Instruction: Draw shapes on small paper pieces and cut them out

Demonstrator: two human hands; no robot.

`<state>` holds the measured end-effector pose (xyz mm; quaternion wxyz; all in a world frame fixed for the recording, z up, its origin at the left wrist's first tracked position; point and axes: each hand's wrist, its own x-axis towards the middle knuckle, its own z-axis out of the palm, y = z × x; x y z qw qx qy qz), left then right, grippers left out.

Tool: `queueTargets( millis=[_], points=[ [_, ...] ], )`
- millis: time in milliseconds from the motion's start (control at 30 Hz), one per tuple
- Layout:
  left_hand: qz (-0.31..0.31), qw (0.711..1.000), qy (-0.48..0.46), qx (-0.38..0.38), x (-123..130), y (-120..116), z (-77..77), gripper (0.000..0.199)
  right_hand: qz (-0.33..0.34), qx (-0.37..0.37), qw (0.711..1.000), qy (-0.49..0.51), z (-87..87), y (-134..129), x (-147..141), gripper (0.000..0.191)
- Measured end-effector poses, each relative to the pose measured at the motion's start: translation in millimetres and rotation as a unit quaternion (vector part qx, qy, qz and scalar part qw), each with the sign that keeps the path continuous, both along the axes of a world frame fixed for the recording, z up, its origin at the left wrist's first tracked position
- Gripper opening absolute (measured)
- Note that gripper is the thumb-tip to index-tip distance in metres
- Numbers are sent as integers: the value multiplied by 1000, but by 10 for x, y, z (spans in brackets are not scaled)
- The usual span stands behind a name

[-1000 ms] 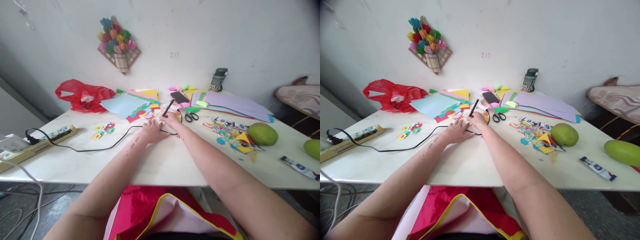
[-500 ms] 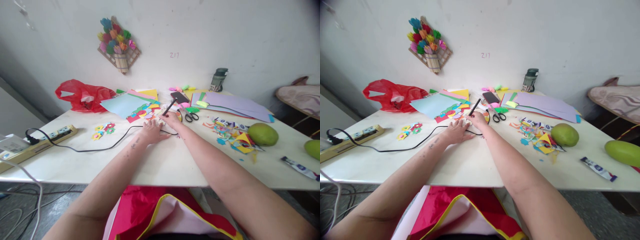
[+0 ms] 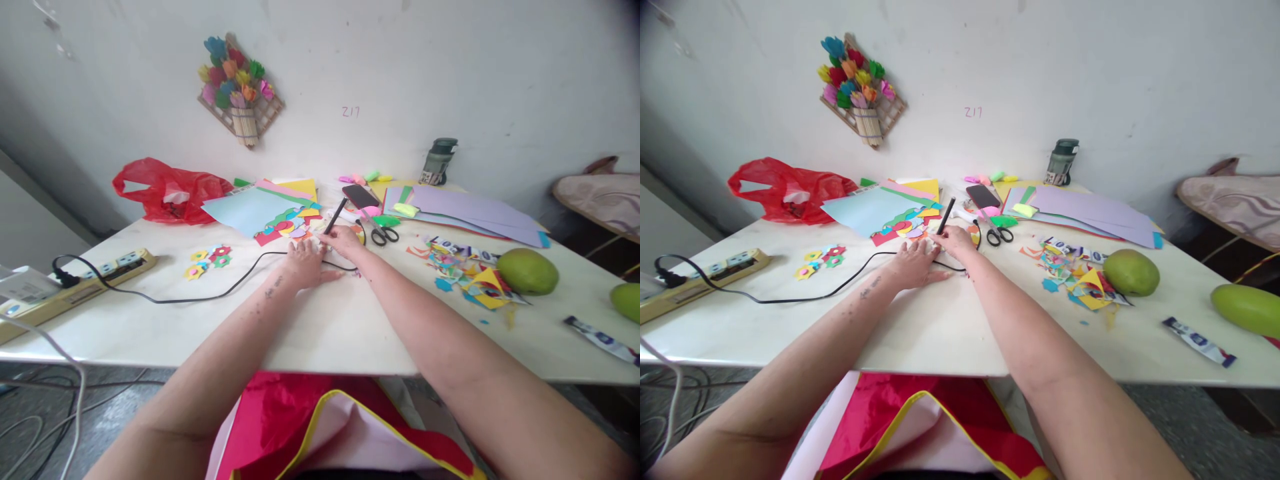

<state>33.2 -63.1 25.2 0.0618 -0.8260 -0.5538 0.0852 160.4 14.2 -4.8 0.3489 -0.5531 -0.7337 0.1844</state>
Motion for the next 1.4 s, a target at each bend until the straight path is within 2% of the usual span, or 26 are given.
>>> queueTargets(
  millis=[667,1400],
  points=[
    [0,1000,22,20,52,-21,22,88,18,-48,999,-10,61,-31,4,33],
    [1,1000,8,22,42,-12,2,88,17,-38,999,-18,64,-35,-8,30]
  ],
)
